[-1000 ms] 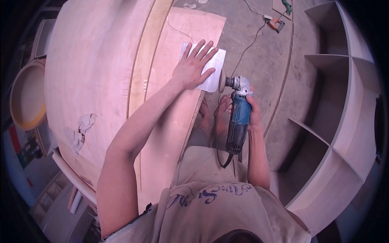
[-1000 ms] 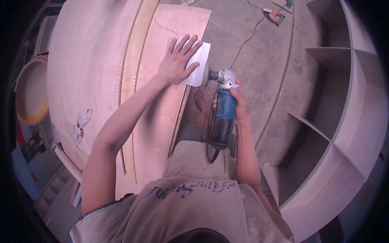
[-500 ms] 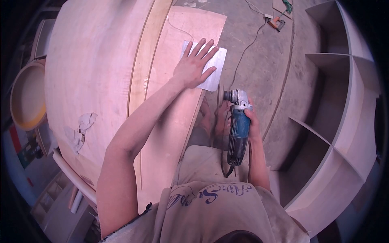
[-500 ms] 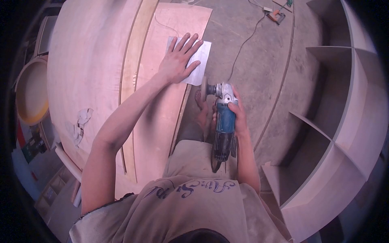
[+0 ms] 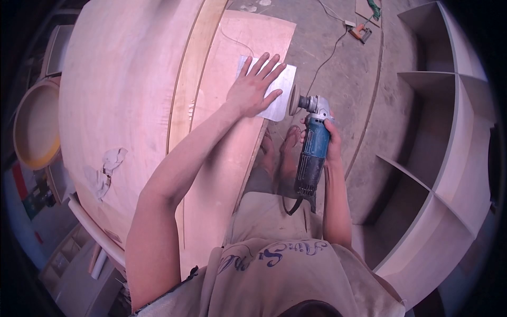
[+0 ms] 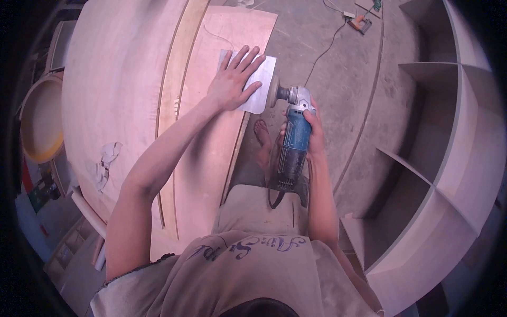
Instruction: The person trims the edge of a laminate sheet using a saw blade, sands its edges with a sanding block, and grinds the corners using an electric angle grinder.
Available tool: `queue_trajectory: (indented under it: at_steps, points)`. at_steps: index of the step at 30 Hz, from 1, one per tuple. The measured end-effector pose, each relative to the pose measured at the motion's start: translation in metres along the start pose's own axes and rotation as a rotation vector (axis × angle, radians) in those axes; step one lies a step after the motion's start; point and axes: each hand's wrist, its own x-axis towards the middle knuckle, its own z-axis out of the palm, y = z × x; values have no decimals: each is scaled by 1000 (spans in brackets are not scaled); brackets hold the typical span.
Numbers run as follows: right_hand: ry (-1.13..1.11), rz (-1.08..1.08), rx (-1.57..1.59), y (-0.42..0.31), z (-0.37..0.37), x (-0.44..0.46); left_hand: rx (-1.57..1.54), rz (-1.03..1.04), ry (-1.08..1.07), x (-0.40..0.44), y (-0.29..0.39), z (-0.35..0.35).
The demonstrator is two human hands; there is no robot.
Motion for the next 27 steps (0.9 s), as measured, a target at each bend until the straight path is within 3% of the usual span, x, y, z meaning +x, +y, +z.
queue_trajectory:
  at_steps: [14,27]
  points:
    - [81,83,4,11,3,-32,21,-5,-19,0,-1,2]
    - [16,115,51,24,-5,-50,-14,-2,15,2,-3,1]
